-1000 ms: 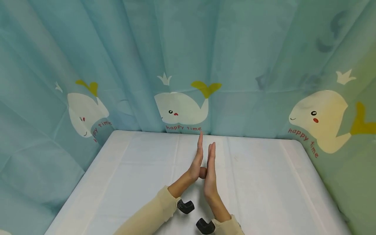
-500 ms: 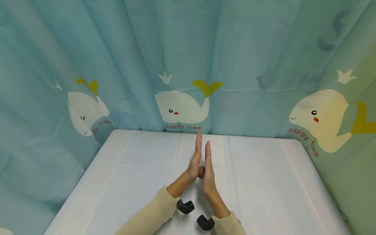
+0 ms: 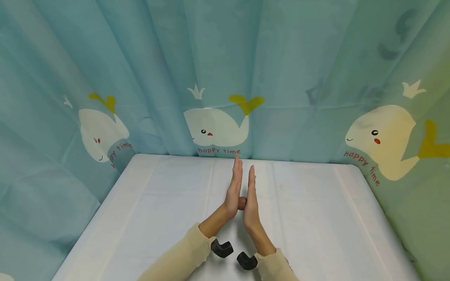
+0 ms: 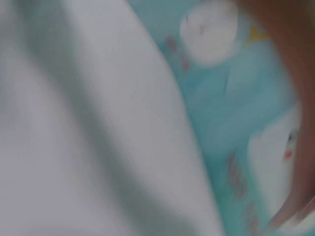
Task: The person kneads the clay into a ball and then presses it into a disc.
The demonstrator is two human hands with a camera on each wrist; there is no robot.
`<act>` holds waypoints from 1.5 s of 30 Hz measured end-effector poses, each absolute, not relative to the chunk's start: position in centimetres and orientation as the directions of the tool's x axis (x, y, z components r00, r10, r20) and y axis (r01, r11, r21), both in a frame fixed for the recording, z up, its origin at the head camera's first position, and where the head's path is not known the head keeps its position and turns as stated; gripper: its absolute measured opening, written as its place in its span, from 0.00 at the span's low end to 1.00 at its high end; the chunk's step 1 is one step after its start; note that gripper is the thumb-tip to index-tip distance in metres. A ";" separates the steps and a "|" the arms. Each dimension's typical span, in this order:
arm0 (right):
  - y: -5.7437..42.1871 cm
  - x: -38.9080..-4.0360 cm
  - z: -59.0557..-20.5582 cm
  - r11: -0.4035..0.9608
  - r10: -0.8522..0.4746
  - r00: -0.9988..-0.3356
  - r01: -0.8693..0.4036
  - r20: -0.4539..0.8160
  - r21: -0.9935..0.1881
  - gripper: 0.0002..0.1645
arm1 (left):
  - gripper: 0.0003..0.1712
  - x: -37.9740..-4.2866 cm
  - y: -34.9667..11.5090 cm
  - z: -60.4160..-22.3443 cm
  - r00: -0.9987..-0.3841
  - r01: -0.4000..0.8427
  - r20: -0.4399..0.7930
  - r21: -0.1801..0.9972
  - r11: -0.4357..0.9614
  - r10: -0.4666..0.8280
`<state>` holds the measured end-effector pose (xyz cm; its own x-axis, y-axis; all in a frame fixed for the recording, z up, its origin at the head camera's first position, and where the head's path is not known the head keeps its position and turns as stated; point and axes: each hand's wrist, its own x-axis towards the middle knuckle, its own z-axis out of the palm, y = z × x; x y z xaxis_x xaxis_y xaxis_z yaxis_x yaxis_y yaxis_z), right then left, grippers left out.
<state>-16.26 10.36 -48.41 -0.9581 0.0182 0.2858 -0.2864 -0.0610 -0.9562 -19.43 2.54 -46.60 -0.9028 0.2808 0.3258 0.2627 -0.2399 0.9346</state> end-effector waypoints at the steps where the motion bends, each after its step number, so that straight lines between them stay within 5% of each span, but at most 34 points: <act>1: 10.0 -15.8 -48.0 -0.052 0.005 -0.954 -0.298 0.299 -0.953 0.33 | 0.36 -19.9 2.5 -46.8 -0.911 0.255 0.315 0.937 -0.237 0.266; 6: 10.5 -16.6 -45.6 0.002 0.020 -0.925 -0.380 0.380 -0.925 0.33 | 0.36 -19.2 2.9 -48.1 -0.915 0.205 0.268 0.953 -0.224 0.303; 11: 12.4 -18.8 -47.0 0.022 0.046 -0.942 -0.333 0.333 -0.943 0.33 | 0.37 -17.4 3.3 -47.3 -0.896 0.229 0.300 0.944 -0.238 0.327; 20: 10.1 -15.8 -47.1 -0.082 -0.005 -0.948 -0.316 0.318 -0.945 0.34 | 0.39 -20.4 2.7 -47.2 -0.898 0.337 0.353 0.936 -0.105 0.263; 28: 13.5 -19.5 -47.6 -0.030 0.047 -0.949 -0.313 0.312 -0.949 0.32 | 0.37 -17.4 4.1 -48.4 -0.886 0.267 0.324 0.942 -0.205 0.332; 37: 10.4 -15.8 -46.7 0.035 -0.047 -0.933 -0.358 0.357 -0.933 0.33 | 0.37 -20.4 3.3 -47.5 -0.954 0.180 0.214 0.969 -0.169 0.211; 45: 12.6 -18.6 -48.4 0.047 -0.001 -0.940 -0.340 0.340 -0.939 0.33 | 0.36 -18.2 4.1 -46.9 -0.923 0.205 0.251 0.962 -0.179 0.293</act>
